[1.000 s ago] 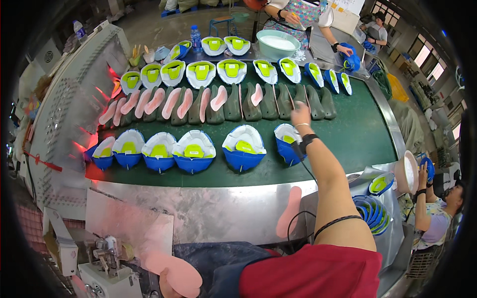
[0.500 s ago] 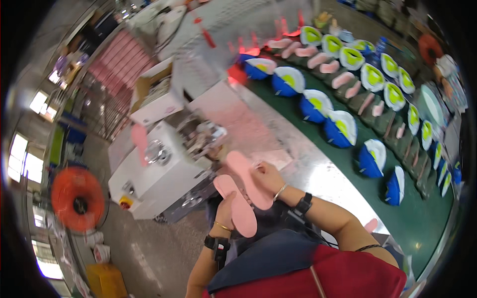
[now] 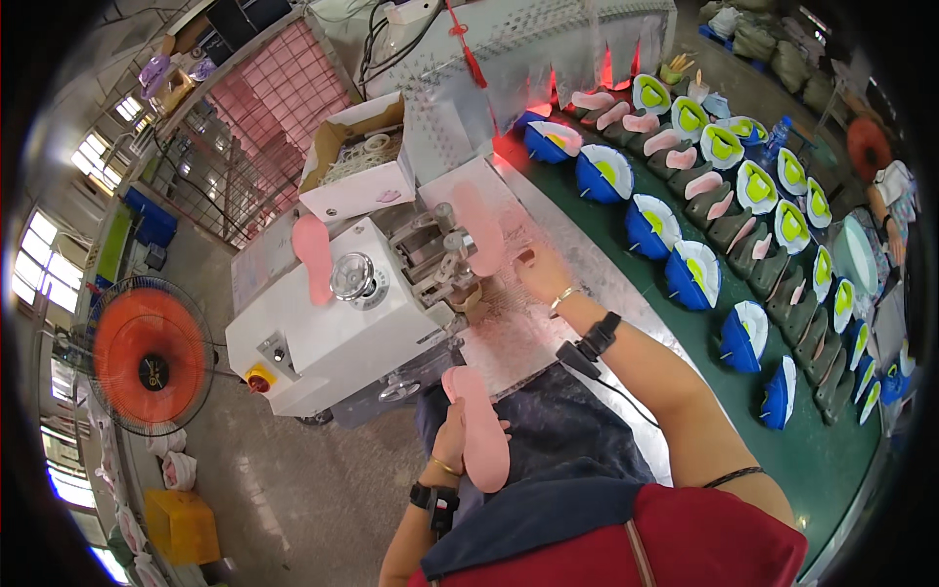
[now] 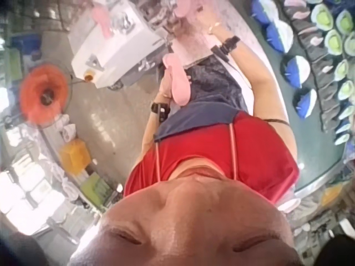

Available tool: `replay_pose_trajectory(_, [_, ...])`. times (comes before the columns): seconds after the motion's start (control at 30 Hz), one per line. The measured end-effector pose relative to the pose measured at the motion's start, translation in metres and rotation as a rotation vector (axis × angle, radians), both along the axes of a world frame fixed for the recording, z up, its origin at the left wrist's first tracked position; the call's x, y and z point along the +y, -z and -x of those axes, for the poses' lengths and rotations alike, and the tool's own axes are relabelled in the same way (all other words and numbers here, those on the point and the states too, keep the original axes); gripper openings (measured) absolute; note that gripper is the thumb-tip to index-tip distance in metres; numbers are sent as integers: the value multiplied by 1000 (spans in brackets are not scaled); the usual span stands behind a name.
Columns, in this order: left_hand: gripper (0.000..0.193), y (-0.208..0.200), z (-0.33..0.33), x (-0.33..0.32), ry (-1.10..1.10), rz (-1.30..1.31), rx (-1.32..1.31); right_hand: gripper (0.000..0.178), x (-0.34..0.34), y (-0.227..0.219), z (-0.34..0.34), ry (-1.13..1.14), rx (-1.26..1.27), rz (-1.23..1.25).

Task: Assembling shoe components by placing insoles into shoe lasts on a conveyor belt and transporting stacks of insoles within a factory.

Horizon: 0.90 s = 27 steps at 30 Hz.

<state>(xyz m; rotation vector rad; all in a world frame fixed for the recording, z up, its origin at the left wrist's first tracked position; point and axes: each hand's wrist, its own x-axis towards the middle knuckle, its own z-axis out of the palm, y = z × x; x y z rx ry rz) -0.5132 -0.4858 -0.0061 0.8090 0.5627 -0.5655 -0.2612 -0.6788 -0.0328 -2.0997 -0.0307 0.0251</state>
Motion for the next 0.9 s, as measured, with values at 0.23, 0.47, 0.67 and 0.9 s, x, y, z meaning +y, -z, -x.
replay_pose_trajectory(0.23, [60,-9,10,10,-5,-40,26,32,10,-38,7,-1,-386,366])
replay_pose_trajectory(0.47, [52,-21,17,-1,3,-123,-7,36,46,56,-87,245,58,-152])
replay_pose_trajectory(0.67, [38,19,14,-17,-82,-272,-66,33,-59,-10,-38,260,123,-607])
replay_pose_trajectory(0.9, [21,92,-10,16,929,-1242,-1162,29,-385,-15,115,874,-81,-300])
